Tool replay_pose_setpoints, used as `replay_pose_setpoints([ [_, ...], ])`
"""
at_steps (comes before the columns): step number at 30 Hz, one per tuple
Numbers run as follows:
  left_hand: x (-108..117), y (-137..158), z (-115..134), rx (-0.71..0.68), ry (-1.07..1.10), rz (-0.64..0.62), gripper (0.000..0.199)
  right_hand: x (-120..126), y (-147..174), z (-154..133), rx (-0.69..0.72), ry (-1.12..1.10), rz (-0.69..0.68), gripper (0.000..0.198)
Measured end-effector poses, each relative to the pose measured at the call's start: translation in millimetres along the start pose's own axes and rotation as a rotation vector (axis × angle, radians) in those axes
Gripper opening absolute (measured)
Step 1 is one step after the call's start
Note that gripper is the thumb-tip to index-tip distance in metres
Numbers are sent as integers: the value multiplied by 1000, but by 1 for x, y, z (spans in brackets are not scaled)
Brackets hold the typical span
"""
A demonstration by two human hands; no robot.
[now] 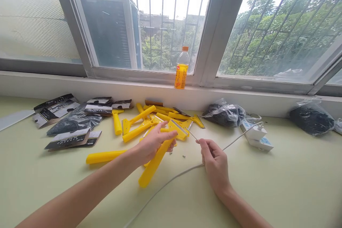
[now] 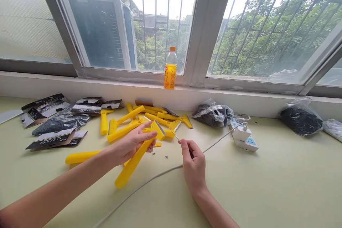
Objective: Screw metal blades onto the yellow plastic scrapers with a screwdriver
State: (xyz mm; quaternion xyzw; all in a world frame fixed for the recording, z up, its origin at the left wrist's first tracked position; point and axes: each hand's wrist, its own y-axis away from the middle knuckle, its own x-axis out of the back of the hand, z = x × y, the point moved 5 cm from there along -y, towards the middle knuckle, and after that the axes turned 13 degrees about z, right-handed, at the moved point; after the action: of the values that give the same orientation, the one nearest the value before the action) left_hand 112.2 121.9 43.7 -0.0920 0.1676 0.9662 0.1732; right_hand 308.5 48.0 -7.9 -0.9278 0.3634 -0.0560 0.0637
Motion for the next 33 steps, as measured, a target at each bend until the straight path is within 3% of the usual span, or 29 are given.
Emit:
replay_pose_setpoints([
  [2, 1, 0, -1, -16, -55, 20, 99, 0, 1, -1, 3, -2, -5, 54],
  [7, 8, 0, 1, -178, -379, 128, 49, 0, 5, -5, 62, 30, -11, 51],
  [9, 13, -1, 0, -223, -493, 183, 38, -1, 8, -8, 122, 57, -45, 50],
  [12, 16, -5, -5, -224, -604, 163, 27, -7, 13, -11, 228, 92, -140, 46],
  [16, 20, -11, -11, -274, -695, 125, 24, -14, 18, -10, 310, 154, -240, 45],
  [23, 22, -12, -15, -393, -811, 121, 26, -18, 17, -6, 339, 213, -285, 45],
  [29, 19, -11, -19, -273, -817, 84, 28, -21, 18, -5, 331, 218, -336, 44],
  [33, 19, -12, -17, -295, -813, 102, 20, -21, 18, -5, 330, 215, -359, 43],
])
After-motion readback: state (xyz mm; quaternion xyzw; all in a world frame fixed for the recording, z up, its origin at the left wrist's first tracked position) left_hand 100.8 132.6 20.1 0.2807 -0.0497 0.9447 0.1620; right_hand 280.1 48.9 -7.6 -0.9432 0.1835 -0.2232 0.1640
